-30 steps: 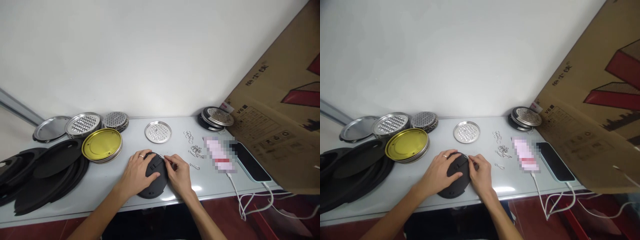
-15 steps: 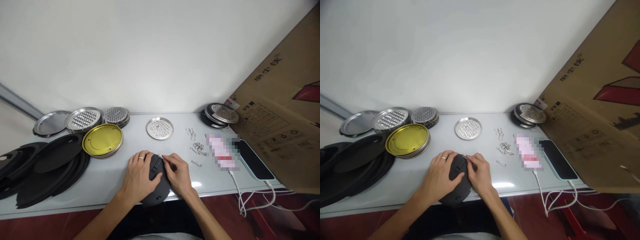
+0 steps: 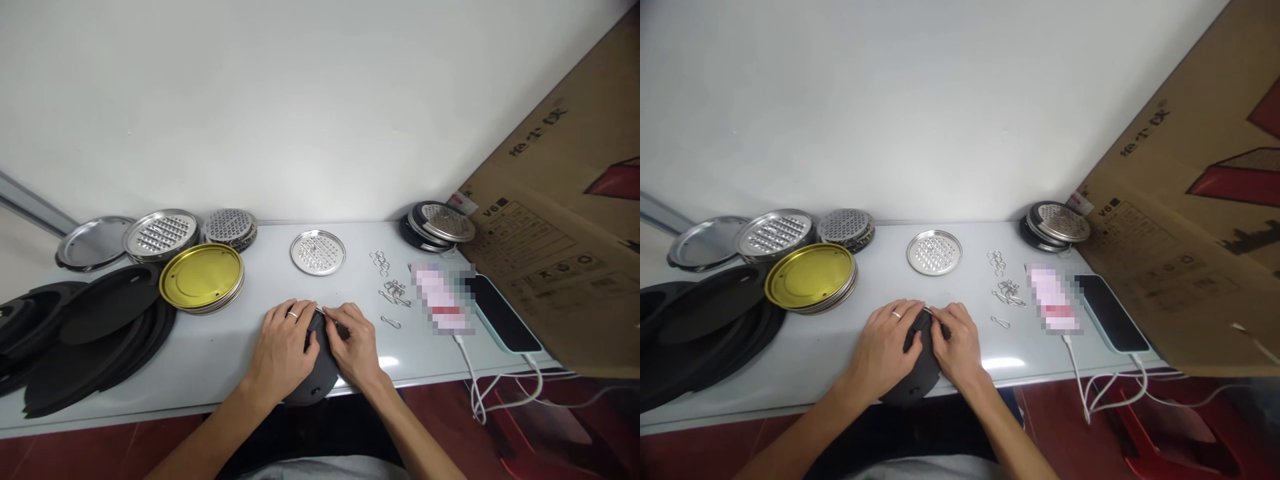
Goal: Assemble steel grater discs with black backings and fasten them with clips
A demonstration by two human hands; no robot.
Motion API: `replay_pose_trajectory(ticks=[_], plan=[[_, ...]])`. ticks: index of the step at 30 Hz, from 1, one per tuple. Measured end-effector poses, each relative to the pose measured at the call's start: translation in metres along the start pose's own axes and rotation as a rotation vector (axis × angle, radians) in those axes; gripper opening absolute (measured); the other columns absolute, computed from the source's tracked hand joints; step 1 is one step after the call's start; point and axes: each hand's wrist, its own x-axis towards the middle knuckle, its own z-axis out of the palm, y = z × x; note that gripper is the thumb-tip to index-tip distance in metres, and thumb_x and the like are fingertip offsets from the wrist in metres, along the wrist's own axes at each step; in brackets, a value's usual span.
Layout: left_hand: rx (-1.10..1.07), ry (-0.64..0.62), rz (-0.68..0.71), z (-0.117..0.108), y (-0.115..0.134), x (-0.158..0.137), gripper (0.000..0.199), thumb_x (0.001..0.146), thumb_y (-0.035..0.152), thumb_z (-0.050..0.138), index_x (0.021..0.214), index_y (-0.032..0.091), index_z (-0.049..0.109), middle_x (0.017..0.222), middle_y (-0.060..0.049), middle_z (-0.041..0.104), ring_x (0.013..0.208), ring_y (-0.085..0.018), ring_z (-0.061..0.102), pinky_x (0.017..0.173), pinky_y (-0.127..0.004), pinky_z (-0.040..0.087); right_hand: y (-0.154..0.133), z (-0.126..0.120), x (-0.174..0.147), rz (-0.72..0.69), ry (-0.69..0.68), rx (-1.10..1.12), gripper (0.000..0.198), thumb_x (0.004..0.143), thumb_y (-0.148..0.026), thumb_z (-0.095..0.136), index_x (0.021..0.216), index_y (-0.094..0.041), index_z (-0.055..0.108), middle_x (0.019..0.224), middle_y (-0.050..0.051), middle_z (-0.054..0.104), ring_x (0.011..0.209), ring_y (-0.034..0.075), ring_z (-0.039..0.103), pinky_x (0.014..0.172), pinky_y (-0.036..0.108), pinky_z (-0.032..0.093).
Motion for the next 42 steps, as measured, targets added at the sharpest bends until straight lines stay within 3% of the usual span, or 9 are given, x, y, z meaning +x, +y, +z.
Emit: replay_pose_trajectory(ticks=[17, 36, 39, 42], plan=[[0.003, -0.045, -0.029, 0.0, -0.001, 0.004, 0.033, 0.09, 0.018, 0.061, 0.123, 0.022, 0.06, 0.123, -0.006, 0.069, 0.112, -0.028, 0.059, 0.091, -0.045, 0.045, 0.004, -0.002, 0.006, -0.187, -0.048, -0.105, 0.02, 0.094, -0.007, 0.051, 0.093, -0.017, 0.068, 0.074, 0.003, 0.051, 0.073, 0.021, 0.051, 0.066, 0.033, 0.046], [-0.048, -0.114, -0.088, -0.001, 0.001, 0.015, 0.013, 0.087, 0.02, 0.064, 0.099, 0.023, 0.062, 0.108, -0.002, 0.069, 0.104, -0.025, 0.056, 0.087, -0.042, 0.039, 0.005, -0.004, -0.001, -0.143, -0.063, -0.05, 0.02, 0.092, -0.009, 0.049, 0.091, -0.018, 0.066, 0.075, 0.004, 0.054, 0.076, 0.022, 0.054, 0.067, 0.034, 0.047], [-0.072, -0.122, -0.083, -0.002, 0.001, 0.015, 0.011, 0.088, 0.02, 0.063, 0.098, 0.024, 0.063, 0.107, -0.001, 0.069, 0.105, -0.025, 0.055, 0.087, -0.042, 0.039, 0.006, -0.005, -0.002, -0.116, -0.043, -0.031, 0.02, 0.092, -0.011, 0.05, 0.089, -0.018, 0.068, 0.075, 0.004, 0.056, 0.076, 0.022, 0.055, 0.067, 0.034, 0.047], [-0.084, -0.117, -0.091, -0.003, 0.002, 0.013, 0.013, 0.088, 0.019, 0.062, 0.099, 0.025, 0.064, 0.108, 0.0, 0.07, 0.106, -0.025, 0.055, 0.088, -0.042, 0.039, 0.006, -0.006, -0.002, 0.002, -0.023, 0.055, 0.018, 0.092, -0.014, 0.055, 0.093, -0.02, 0.072, 0.076, 0.003, 0.061, 0.073, 0.019, 0.058, 0.065, 0.032, 0.047]])
